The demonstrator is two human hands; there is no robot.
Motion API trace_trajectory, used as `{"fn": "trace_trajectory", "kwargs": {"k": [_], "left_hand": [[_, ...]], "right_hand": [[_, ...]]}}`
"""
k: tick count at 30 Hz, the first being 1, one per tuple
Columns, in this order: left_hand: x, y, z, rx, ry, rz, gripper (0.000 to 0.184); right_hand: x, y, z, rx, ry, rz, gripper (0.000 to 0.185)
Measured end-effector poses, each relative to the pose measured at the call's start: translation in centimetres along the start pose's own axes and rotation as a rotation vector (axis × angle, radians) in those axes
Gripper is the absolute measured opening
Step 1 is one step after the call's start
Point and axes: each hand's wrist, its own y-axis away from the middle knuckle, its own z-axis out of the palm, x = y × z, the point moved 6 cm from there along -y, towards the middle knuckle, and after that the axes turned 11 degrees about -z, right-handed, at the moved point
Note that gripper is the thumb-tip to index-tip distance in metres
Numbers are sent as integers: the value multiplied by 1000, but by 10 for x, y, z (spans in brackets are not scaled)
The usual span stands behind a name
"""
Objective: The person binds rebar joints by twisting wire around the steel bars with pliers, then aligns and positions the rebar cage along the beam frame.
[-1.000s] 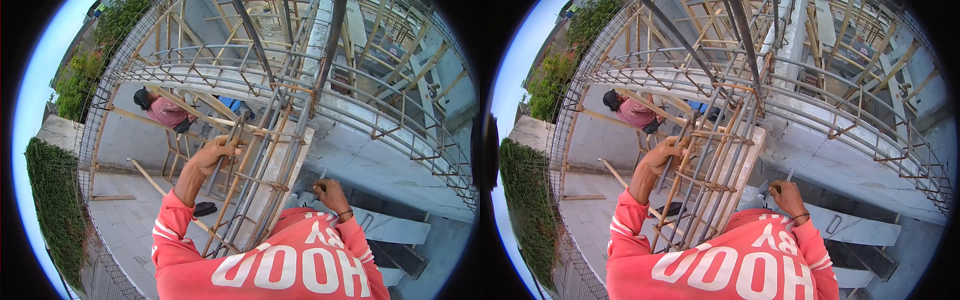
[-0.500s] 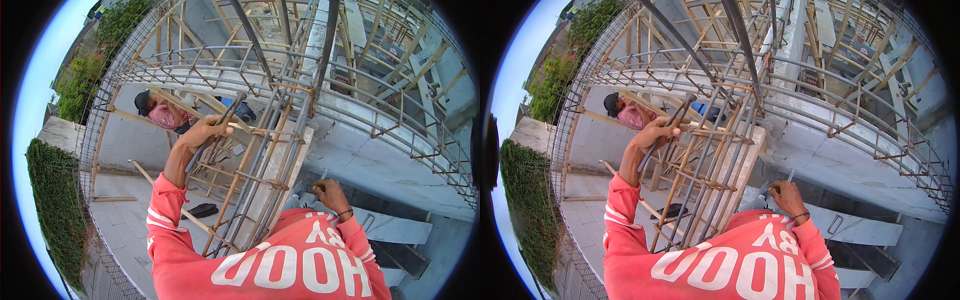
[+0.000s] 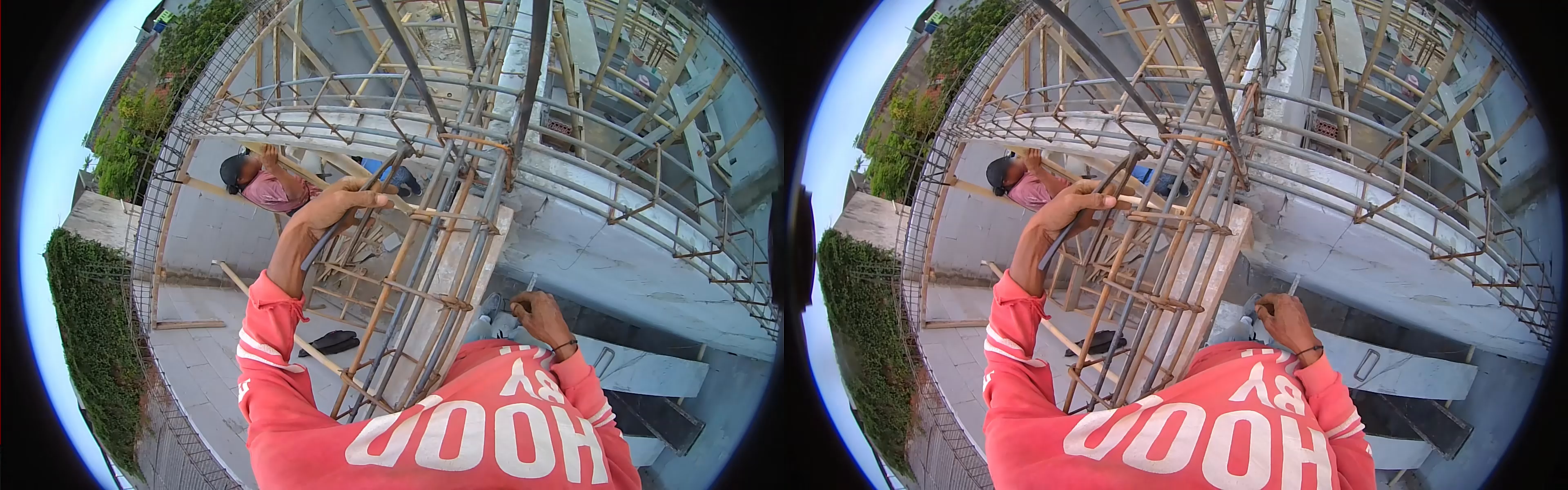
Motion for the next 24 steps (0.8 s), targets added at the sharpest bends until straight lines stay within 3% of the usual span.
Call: {"fn": "trace_trajectory", "kwargs": {"k": [7,14,16,22,24], "left_hand": [[2,-2,2,112,-176,30,38],[7,-1,-1,344,-480,128,41],[10,2,4,455,-393,374,37],[2,-17,7,333,-536,284,31],[0,-17,11,409,-556,271,32]], "right_hand": [[6,-1,6,14,18,-33,25],[1,-6,11,-18,5,-19,24],[-7,-8,11,-28,2,-46,23],[-10,-10,13,-35,26,-74,24],[-9,-8,12,-40,9,-39,24]]}}
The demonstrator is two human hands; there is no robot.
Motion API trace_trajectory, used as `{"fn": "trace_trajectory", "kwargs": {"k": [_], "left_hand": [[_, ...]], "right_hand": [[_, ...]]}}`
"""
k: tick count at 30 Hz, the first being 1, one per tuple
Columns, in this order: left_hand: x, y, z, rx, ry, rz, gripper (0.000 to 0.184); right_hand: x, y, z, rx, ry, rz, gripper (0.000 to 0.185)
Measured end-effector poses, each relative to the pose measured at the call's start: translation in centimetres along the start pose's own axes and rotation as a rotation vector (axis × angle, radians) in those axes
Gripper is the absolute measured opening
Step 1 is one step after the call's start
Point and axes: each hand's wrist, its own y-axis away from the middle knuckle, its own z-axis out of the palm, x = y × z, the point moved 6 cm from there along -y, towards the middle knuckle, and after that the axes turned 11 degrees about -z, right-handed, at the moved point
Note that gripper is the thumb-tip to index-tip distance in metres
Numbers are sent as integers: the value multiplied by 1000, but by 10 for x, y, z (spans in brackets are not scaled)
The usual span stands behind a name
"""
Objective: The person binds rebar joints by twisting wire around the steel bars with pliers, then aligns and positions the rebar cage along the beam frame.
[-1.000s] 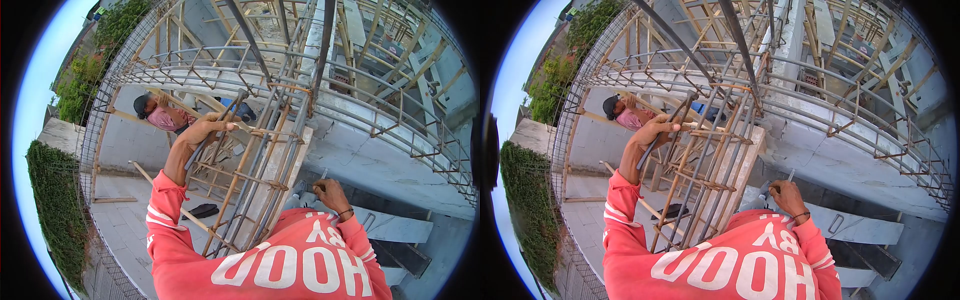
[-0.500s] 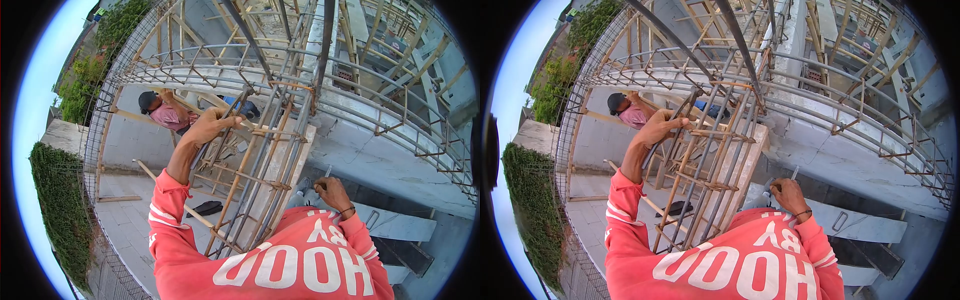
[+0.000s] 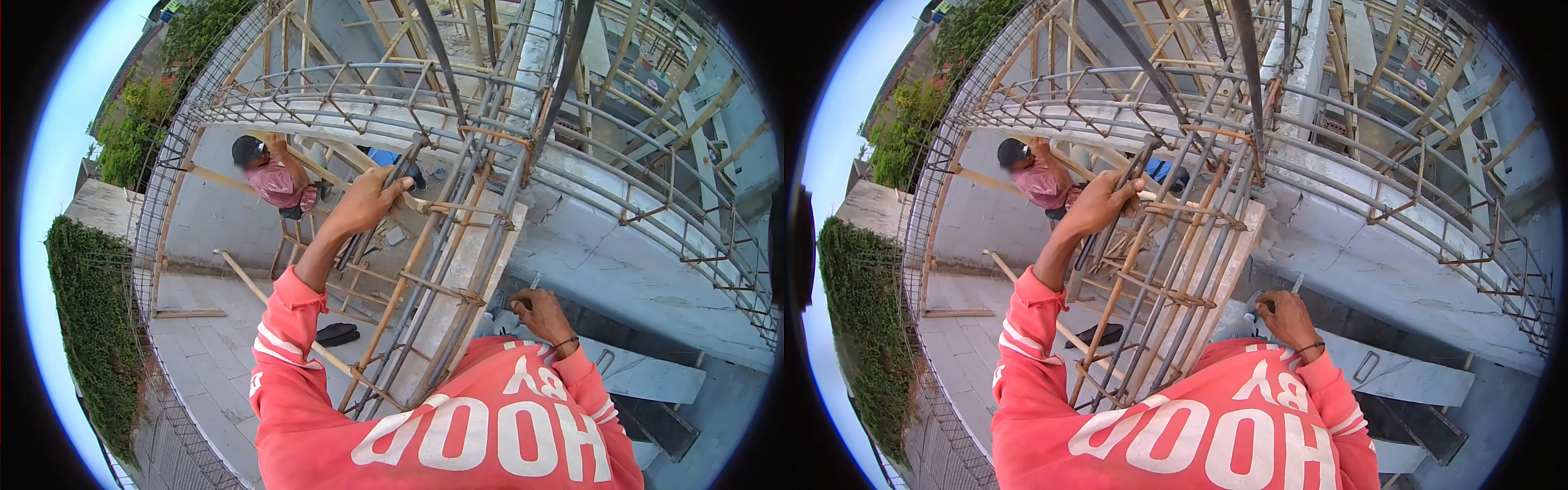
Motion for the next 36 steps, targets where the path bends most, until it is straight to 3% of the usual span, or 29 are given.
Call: {"fn": "trace_trajectory", "kwargs": {"k": [7,17,22,26,30,36], "left_hand": [[1,2,9,345,-188,119,26],[-17,-8,30,529,-131,184,18],[-5,0,17,824,-389,286,22],[11,14,5,805,-619,217,23],[22,25,6,811,-647,218,22],[25,25,5,681,-609,87,29]], "right_hand": [[-1,4,0,4,6,3,24],[7,3,16,-69,1,39,22],[-2,-1,10,-43,-13,28,23],[11,9,-3,75,-1,18,23],[23,19,-8,93,-44,92,22],[26,19,-5,111,-21,33,22]]}}
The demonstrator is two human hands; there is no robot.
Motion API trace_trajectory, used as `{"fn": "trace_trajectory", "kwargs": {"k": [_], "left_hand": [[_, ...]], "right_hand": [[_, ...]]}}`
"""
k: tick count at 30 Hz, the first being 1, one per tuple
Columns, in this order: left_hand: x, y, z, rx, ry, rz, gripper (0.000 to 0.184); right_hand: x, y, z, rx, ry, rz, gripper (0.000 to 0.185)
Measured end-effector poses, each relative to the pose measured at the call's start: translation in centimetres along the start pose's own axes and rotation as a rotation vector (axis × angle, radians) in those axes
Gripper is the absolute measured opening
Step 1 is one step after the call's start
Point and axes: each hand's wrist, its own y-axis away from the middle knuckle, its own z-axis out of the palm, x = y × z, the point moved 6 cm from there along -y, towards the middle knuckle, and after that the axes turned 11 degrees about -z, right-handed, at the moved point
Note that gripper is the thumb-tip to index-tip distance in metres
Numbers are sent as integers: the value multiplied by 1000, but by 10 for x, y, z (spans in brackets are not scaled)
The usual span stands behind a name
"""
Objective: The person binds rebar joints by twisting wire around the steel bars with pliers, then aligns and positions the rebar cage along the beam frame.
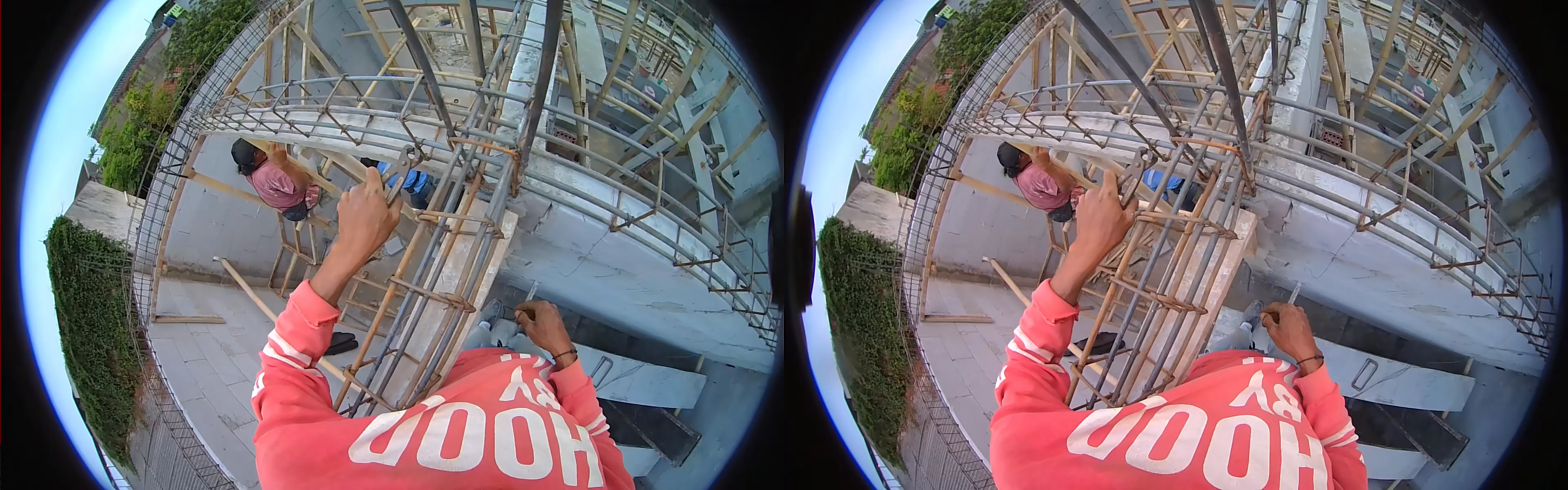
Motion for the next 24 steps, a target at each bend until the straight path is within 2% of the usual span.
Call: {"fn": "trace_trajectory", "kwargs": {"k": [2,3,5,6,8,9,11,15,17,18,22,24], "left_hand": [[-8,-12,9,-144,52,-52,40],[-9,-18,7,-144,55,-50,40],[-17,-24,21,-555,296,-204,44],[-24,-28,24,-554,298,-206,44],[-29,-28,40,-685,615,-135,43],[-31,-28,43,-685,616,-139,43],[-26,-23,53,-892,923,-207,39],[-18,-20,42,-961,922,-184,45],[-10,-14,37,-1093,1134,-273,66],[-9,-13,37,-1117,1143,-268,75],[-17,-16,49,-1209,1143,-277,66],[-23,-25,43,-880,632,-179,54]], "right_hand": [[-9,-2,-1,-8,8,-3,22],[-13,-3,-2,-16,14,-5,22],[-12,-2,-2,-21,6,4,23],[-11,-2,0,-29,-5,10,23],[-5,0,2,-40,-8,8,23],[-6,-1,1,-45,-12,7,23],[-9,-1,-2,-50,8,21,23],[-1,-2,0,-42,-58,59,23],[-3,-4,1,-48,-59,51,23],[-5,-5,0,-45,-55,41,22],[-2,-10,3,-45,-63,29,22],[-2,-10,2,-53,-86,68,23]]}}
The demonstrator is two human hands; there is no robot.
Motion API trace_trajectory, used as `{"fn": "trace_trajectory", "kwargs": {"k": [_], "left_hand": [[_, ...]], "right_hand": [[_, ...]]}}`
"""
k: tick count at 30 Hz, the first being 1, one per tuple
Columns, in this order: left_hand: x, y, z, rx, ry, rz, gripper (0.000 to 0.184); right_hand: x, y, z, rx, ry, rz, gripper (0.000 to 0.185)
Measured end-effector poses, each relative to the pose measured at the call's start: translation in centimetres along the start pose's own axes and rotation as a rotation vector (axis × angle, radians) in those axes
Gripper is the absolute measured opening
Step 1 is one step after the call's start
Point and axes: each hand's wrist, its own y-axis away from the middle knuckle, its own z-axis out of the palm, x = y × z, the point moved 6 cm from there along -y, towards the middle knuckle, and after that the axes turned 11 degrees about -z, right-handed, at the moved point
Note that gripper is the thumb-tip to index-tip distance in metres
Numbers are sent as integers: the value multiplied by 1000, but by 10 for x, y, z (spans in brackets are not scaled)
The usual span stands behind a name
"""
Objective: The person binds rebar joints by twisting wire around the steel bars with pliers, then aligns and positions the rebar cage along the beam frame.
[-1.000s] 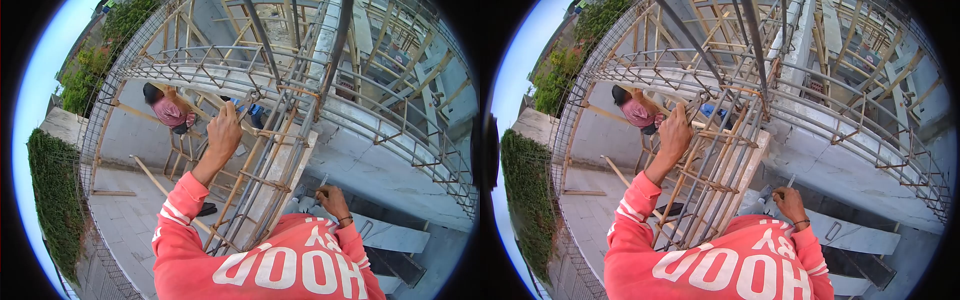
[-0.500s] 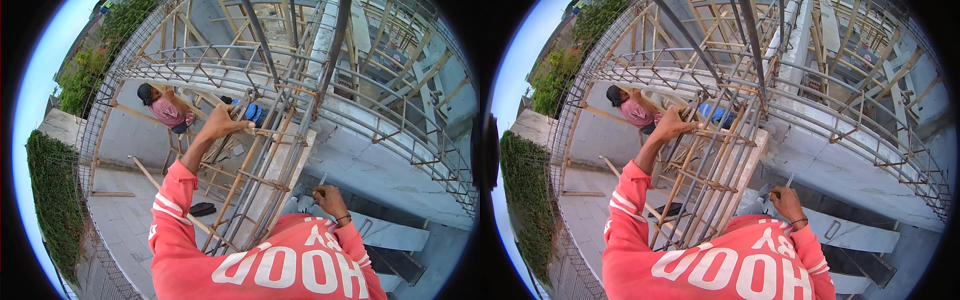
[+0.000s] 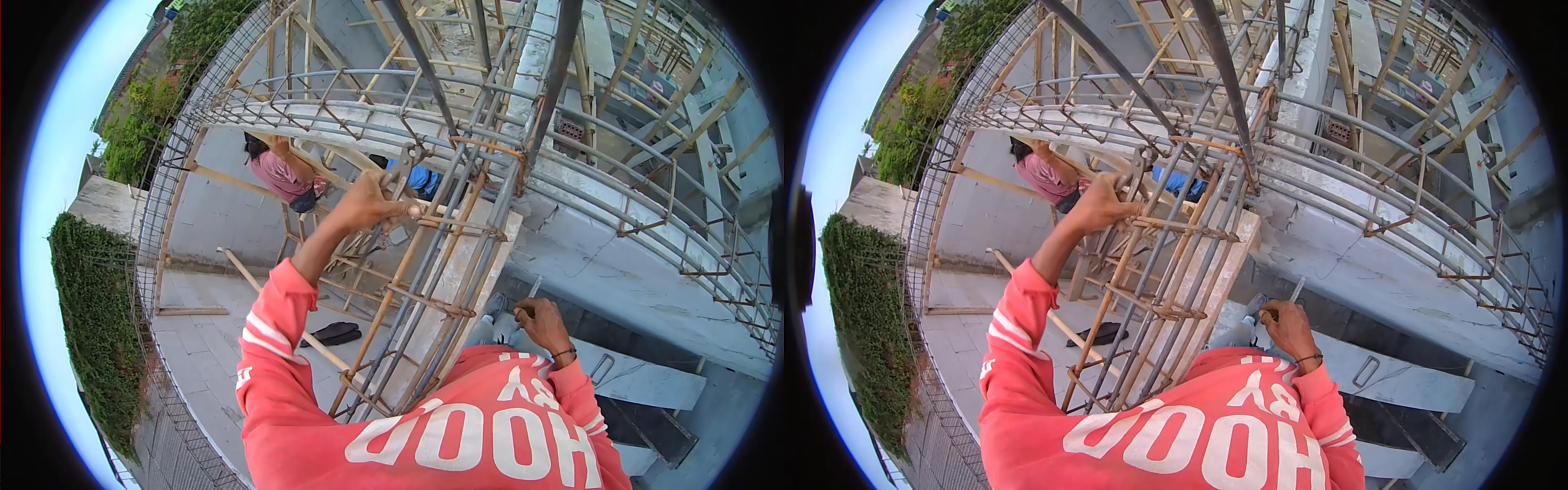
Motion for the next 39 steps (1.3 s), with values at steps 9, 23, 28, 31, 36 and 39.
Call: {"fn": "trace_trajectory", "kwargs": {"k": [9,23,28,31,36,39], "left_hand": [[26,31,-2,790,-460,180,42],[2,11,18,-124,330,100,30],[6,12,21,413,-75,115,33],[16,22,30,737,-302,232,26],[12,25,32,781,-315,230,29],[10,21,28,661,-250,257,32]], "right_hand": [[11,-5,0,29,10,-8,23],[-139,20,-123,607,268,-542,14],[-228,8,-216,906,755,-772,22],[-239,-40,-229,856,892,-685,31],[-228,-78,-232,594,797,-501,39],[-224,-83,-229,500,847,-392,37]]}}
